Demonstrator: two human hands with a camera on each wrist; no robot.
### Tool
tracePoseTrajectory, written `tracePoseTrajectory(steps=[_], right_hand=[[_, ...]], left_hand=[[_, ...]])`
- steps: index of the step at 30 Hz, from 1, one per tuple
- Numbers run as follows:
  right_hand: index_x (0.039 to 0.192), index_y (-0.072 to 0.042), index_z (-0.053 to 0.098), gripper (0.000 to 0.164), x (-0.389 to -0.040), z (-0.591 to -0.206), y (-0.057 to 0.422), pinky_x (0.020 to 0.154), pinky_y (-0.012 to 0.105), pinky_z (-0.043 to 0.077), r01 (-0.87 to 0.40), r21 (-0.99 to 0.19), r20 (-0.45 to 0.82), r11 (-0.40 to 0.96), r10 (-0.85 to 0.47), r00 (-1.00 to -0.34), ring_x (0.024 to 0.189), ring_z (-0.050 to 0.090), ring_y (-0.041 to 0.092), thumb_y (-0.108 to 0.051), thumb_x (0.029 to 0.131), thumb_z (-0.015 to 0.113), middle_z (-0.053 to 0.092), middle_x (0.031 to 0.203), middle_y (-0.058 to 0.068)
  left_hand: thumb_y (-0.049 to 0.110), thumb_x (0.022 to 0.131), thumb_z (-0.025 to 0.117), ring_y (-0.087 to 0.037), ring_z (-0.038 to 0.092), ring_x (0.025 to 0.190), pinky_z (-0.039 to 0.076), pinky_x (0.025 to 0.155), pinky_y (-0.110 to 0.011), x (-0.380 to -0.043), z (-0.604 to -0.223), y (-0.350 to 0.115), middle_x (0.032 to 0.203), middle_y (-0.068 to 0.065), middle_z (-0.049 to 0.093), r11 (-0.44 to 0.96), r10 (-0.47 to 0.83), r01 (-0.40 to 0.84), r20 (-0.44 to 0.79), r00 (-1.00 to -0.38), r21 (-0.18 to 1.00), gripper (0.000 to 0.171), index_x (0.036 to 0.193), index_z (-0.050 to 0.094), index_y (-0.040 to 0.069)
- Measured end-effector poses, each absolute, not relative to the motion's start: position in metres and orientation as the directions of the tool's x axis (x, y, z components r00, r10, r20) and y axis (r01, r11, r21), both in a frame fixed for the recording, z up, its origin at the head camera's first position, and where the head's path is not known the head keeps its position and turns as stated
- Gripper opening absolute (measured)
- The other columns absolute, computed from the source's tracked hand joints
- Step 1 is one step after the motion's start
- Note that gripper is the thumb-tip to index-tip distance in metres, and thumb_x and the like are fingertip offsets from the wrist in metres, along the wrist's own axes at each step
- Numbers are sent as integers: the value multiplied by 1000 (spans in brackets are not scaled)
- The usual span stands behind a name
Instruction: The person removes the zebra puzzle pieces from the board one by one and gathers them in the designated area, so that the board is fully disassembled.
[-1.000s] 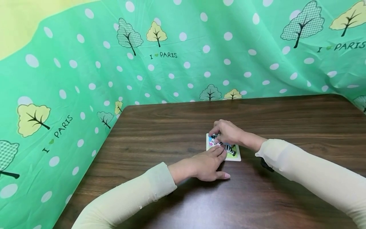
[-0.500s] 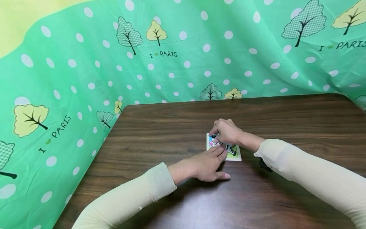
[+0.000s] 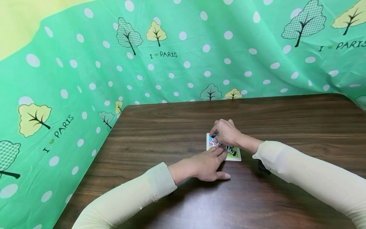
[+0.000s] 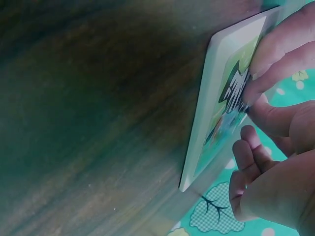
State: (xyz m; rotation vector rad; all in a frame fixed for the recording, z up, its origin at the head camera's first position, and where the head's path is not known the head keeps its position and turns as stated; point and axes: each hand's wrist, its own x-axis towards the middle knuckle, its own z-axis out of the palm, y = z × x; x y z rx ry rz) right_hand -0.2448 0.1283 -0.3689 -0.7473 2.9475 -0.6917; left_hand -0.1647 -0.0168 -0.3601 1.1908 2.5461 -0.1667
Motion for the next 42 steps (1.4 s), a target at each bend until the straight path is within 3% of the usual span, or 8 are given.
tracePoseTrajectory(steps=[6, 23, 34, 42], right_hand=[[91, -7, 78, 18, -245, -370, 129, 83, 47, 32, -442, -461, 87, 770, -456, -886, 96, 55, 26, -5, 74, 81, 66, 90, 3], [89, -9, 66, 22, -245, -375, 129, 78, 44, 31, -433, -512, 82, 742, -459, -884, 93, 52, 25, -2, 72, 80, 63, 90, 4], [100, -10, 68, 31, -250, -376, 140, 84, 45, 40, -548, -530, 126, 647, -579, -806, 92, 51, 24, 2, 73, 78, 60, 93, 4], [105, -13, 70, 35, -251, -373, 145, 85, 47, 33, -590, -512, 129, 625, -623, -772, 92, 51, 22, -1, 73, 79, 60, 92, 1]], left_hand=[[61, 96, 39, -17, 5, 147, 6, 117, -23, -166, -360, -18, 161, -7, 11, 648, 723, 760, -343, -600, 37, 83, 154, 18, 7], [61, 96, 40, -17, 8, 147, 10, 117, -24, -167, -363, -19, 160, -6, 15, 635, 736, 772, -326, -594, 29, 81, 154, 21, 7], [60, 96, 40, -18, 7, 147, 8, 117, -24, -167, -363, -20, 161, -8, 12, 636, 735, 771, -325, -595, 26, 81, 154, 20, 7], [60, 96, 40, -18, 5, 147, 7, 117, -24, -165, -362, -20, 161, -8, 10, 637, 732, 770, -334, -594, 27, 81, 154, 18, 7]])
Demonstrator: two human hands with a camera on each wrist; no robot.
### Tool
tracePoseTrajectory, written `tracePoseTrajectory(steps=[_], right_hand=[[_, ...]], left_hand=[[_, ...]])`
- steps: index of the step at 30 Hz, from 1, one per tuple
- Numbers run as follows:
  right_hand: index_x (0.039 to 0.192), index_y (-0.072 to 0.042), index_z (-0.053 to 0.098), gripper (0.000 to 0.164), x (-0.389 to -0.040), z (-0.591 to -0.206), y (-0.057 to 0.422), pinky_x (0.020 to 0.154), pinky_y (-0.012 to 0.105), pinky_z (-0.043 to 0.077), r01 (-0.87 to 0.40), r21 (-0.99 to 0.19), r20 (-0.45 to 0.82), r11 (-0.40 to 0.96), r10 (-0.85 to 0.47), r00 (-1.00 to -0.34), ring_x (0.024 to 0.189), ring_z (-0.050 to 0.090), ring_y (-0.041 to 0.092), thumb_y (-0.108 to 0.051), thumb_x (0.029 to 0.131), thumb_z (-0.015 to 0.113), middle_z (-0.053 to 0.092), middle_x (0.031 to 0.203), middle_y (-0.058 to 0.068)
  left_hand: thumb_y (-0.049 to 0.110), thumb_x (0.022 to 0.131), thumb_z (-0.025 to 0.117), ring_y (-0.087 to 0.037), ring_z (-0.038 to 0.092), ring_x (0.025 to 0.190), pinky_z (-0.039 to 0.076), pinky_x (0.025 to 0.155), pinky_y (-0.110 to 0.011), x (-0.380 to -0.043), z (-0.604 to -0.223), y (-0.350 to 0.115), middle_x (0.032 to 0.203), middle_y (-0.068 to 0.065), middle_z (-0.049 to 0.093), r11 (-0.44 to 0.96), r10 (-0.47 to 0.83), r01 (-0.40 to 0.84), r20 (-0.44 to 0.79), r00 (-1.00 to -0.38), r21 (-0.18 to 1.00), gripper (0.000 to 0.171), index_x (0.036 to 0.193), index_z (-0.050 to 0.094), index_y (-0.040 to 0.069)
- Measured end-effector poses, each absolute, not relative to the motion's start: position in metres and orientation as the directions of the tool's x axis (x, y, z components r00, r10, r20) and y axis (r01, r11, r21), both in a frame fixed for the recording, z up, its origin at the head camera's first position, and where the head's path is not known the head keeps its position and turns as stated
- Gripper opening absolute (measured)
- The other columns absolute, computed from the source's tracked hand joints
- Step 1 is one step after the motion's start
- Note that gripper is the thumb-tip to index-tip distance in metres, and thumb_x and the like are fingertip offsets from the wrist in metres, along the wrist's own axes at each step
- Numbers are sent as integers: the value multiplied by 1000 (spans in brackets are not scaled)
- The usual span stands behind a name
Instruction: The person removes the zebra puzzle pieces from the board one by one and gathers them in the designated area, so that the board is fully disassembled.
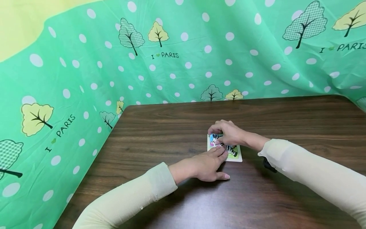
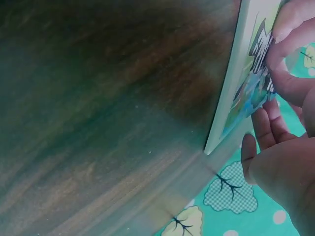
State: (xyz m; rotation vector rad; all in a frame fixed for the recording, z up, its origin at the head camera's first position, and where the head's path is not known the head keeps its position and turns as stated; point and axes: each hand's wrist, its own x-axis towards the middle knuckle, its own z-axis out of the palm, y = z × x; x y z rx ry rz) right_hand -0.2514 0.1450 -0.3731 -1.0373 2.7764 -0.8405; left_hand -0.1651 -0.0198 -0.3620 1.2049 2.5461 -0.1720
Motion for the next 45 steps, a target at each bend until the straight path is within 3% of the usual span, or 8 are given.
tracePoseTrajectory(steps=[13, 20, 24, 34, 45], right_hand=[[108, -12, 69, 40, -250, -371, 146, 83, 40, 34, -635, -445, 140, 631, -652, -745, 90, 50, 20, 2, 72, 77, 57, 92, 0], [109, -10, 67, 41, -248, -368, 143, 72, 36, 47, -612, -457, 114, 646, -639, -760, 79, 54, 17, 5, 72, 73, 56, 95, 3], [108, -9, 67, 39, -248, -369, 142, 67, 32, 45, -602, -457, 106, 655, -632, -768, 72, 51, 14, 5, 72, 73, 55, 93, 4], [110, -4, 69, 35, -251, -364, 156, 67, 33, 45, -657, -425, 180, 623, -653, -736, 74, 53, 17, -3, 76, 79, 57, 87, 3], [111, -2, 70, 33, -251, -352, 210, 67, 31, 45, -554, -496, 197, 669, -535, -822, 76, 51, 17, -4, 79, 77, 57, 85, 5]], left_hand=[[61, 96, 40, -19, 2, 147, 5, 117, -25, -163, -361, -19, 161, -9, 7, 636, 732, 772, -326, -599, 11, 83, 154, 16, 7], [60, 96, 41, -19, 3, 147, 5, 117, -26, -162, -360, -19, 161, -10, 6, 642, 728, 766, -322, -604, 15, 83, 154, 16, 6], [60, 95, 41, -20, 3, 147, 6, 117, -26, -162, -361, -18, 161, -11, 7, 645, 725, 764, -321, -609, 8, 84, 154, 17, 5], [60, 96, 41, -20, 4, 148, 4, 117, -26, -162, -363, -17, 161, -12, 9, 619, 737, 785, -326, -592, -28, 84, 154, 16, 4], [60, 95, 41, -20, 4, 148, 5, 117, -25, -161, -362, -18, 161, -10, 7, 623, 737, 782, -327, -591, -12, 84, 154, 16, 6]])
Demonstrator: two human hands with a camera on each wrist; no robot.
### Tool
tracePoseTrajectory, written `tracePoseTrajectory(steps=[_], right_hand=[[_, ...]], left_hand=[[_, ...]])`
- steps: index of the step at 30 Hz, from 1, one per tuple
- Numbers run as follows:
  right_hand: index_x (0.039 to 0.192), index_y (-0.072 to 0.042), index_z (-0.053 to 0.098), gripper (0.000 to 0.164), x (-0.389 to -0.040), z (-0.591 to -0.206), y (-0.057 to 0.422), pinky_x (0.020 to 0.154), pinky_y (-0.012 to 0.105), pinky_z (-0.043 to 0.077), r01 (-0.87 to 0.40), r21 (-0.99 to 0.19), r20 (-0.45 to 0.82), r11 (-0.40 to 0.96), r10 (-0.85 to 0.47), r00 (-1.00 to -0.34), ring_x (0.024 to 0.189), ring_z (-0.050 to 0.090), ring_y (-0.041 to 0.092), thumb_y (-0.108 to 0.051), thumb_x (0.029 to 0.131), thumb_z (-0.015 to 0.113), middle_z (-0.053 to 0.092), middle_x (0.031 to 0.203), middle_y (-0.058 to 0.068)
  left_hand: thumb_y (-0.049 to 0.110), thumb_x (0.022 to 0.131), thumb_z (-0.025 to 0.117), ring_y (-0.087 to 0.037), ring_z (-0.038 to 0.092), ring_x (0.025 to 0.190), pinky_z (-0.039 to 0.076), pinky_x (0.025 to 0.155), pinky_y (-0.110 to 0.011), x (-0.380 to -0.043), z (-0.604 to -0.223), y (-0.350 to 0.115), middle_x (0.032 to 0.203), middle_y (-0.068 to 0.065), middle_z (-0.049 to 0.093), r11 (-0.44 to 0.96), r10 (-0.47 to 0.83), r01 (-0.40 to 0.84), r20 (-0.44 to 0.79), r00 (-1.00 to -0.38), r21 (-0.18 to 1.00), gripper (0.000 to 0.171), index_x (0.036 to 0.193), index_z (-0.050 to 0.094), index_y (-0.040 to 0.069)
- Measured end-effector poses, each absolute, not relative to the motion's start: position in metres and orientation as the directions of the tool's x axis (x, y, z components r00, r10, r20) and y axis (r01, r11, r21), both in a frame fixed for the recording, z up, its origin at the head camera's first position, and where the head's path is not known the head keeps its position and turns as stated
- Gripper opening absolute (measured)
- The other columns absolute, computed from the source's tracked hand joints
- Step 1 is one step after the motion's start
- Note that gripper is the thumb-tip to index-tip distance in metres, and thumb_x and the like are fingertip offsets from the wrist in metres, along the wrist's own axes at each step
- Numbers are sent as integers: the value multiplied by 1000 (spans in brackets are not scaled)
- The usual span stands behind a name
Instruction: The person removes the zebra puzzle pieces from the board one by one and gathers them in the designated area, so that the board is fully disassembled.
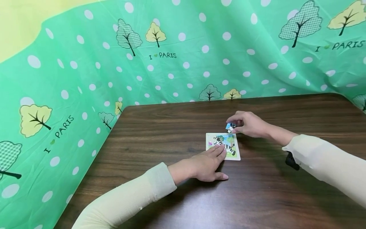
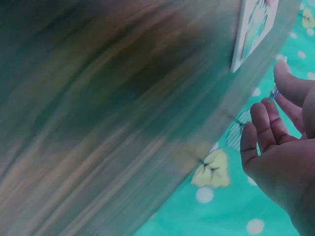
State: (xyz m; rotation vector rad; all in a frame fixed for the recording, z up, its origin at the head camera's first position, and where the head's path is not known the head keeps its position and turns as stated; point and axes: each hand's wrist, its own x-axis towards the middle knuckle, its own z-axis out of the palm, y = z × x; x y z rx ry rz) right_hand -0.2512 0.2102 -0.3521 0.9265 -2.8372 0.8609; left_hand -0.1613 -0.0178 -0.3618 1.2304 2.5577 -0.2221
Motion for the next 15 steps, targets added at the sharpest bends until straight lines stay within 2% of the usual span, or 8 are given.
tracePoseTrajectory(steps=[15], right_hand=[[113, -2, 69, 33, -252, -354, 272, 67, 31, 43, -395, -475, 83, 786, -407, -910, 79, 51, 20, -12, 82, 77, 58, 89, 6]], left_hand=[[60, 96, 42, -20, 6, 148, 5, 118, -26, -162, -363, -17, 161, -12, 11, 601, 750, 797, -305, -586, -54, 84, 153, 18, 4]])
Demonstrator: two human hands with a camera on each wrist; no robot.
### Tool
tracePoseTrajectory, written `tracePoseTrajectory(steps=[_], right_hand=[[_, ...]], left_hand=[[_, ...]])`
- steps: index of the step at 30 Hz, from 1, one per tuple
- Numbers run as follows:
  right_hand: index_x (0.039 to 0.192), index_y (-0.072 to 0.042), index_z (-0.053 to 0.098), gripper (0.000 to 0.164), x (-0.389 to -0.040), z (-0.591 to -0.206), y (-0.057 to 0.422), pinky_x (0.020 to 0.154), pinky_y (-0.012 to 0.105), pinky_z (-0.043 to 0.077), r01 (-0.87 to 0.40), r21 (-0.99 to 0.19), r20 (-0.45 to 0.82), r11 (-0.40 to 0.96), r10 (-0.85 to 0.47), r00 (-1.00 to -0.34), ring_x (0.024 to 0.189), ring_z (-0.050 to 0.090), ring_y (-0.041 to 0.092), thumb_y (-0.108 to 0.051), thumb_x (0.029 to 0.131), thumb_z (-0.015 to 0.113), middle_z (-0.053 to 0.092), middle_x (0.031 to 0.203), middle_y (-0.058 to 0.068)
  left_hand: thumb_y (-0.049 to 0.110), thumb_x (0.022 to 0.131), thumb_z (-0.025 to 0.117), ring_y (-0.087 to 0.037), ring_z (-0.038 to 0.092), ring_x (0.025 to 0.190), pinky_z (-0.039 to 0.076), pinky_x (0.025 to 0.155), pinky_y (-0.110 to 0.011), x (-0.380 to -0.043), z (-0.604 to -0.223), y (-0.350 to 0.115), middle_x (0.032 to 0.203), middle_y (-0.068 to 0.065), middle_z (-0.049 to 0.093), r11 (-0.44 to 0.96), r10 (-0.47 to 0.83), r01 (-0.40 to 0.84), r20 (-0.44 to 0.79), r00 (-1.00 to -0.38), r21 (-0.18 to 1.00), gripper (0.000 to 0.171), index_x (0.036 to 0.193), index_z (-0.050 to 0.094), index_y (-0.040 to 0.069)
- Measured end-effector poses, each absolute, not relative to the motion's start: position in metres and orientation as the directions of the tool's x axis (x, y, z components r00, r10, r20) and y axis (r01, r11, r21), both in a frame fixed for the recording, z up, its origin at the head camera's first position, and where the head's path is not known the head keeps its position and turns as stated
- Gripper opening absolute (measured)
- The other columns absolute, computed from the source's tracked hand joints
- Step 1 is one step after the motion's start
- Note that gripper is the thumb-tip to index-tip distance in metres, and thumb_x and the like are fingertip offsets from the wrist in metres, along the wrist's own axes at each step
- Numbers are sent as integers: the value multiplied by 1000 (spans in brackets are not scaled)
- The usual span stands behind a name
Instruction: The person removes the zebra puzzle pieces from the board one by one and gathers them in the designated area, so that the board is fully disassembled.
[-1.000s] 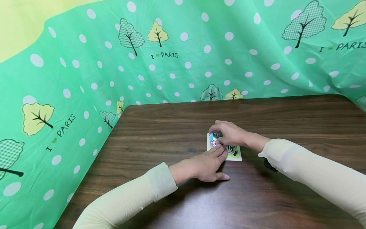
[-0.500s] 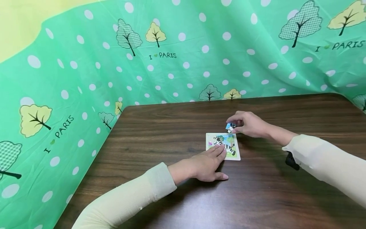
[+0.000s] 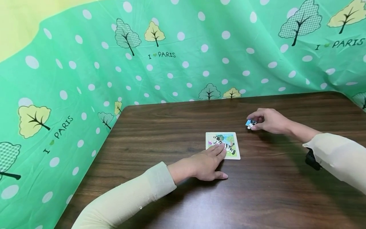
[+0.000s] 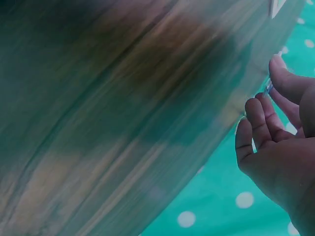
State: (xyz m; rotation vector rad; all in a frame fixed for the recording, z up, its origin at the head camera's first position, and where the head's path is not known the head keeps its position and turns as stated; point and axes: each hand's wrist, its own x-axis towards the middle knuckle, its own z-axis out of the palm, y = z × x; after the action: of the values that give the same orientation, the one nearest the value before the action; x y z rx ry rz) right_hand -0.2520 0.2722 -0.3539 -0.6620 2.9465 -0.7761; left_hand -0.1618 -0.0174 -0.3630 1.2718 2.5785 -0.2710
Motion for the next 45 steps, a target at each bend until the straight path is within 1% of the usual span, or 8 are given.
tracePoseTrajectory(steps=[4, 10, 20, 25, 30, 34, 37, 45], right_hand=[[111, -1, 69, 32, -253, -359, 284, 67, 33, 42, -376, -462, 63, 803, -393, -917, 78, 51, 21, -9, 81, 77, 58, 87, 6], [111, 1, 69, 33, -251, -369, 294, 66, 30, 41, -343, -457, 34, 820, -369, -929, 78, 50, 20, -9, 80, 77, 57, 87, 6], [115, 4, 67, 40, -251, -372, 297, 62, 28, 38, -363, -441, 66, 821, -374, -925, 74, 46, 17, -12, 80, 78, 56, 85, 6], [116, 1, 67, 36, -252, -366, 295, 61, 26, 38, -381, -433, 106, 817, -373, -922, 71, 46, 15, -10, 82, 76, 56, 84, 4], [113, 0, 68, 31, -253, -359, 282, 60, 25, 38, -420, -443, 162, 792, -390, -907, 70, 47, 13, -10, 84, 74, 56, 80, 0], [112, -2, 69, 29, -254, -354, 259, 62, 27, 39, -434, -485, 170, 760, -405, -899, 72, 47, 15, -12, 85, 74, 58, 83, 2], [112, -4, 70, 27, -256, -353, 241, 64, 28, 40, -455, -513, 165, 728, -436, -885, 75, 48, 17, -11, 86, 73, 61, 88, 3], [110, -6, 72, 27, -261, -359, 204, 67, 27, 43, -498, -592, 136, 634, -530, -837, 76, 51, 18, -2, 84, 73, 59, 85, 2]], left_hand=[[60, 96, 42, -19, 6, 148, 5, 117, -25, -162, -362, -18, 161, -11, 11, 603, 750, 796, -305, -588, -52, 83, 153, 19, 4], [61, 95, 41, -18, 6, 148, 5, 117, -25, -162, -362, -18, 161, -10, 11, 610, 742, 791, -313, -593, -52, 83, 154, 19, 6], [62, 95, 40, -16, 7, 147, 5, 117, -24, -163, -360, -17, 161, -8, 12, 614, 741, 789, -315, -594, -43, 82, 154, 20, 8], [63, 94, 41, -17, 10, 147, 8, 117, -25, -163, -360, -16, 161, -8, 14, 623, 735, 781, -310, -603, -44, 83, 153, 22, 8], [66, 92, 41, -19, 14, 146, 17, 117, -30, -163, -360, -13, 161, -5, 14, 638, 719, 768, -311, -622, -59, 84, 153, 24, 10], [68, 90, 42, -17, 17, 145, 30, 112, -37, -163, -360, -12, 161, -1, 13, 663, 703, 747, -305, -642, -44, 78, 146, 34, 14], [68, 90, 42, -15, 18, 143, 34, 109, -39, -164, -361, -12, 161, 2, 13, 676, 697, 737, -301, -651, -28, 72, 142, 37, 18], [65, 94, 36, -16, 11, 147, 24, 115, -35, -165, -360, -11, 162, 3, 8, 661, 696, 749, -330, -638, -52, 81, 156, 15, 18]])
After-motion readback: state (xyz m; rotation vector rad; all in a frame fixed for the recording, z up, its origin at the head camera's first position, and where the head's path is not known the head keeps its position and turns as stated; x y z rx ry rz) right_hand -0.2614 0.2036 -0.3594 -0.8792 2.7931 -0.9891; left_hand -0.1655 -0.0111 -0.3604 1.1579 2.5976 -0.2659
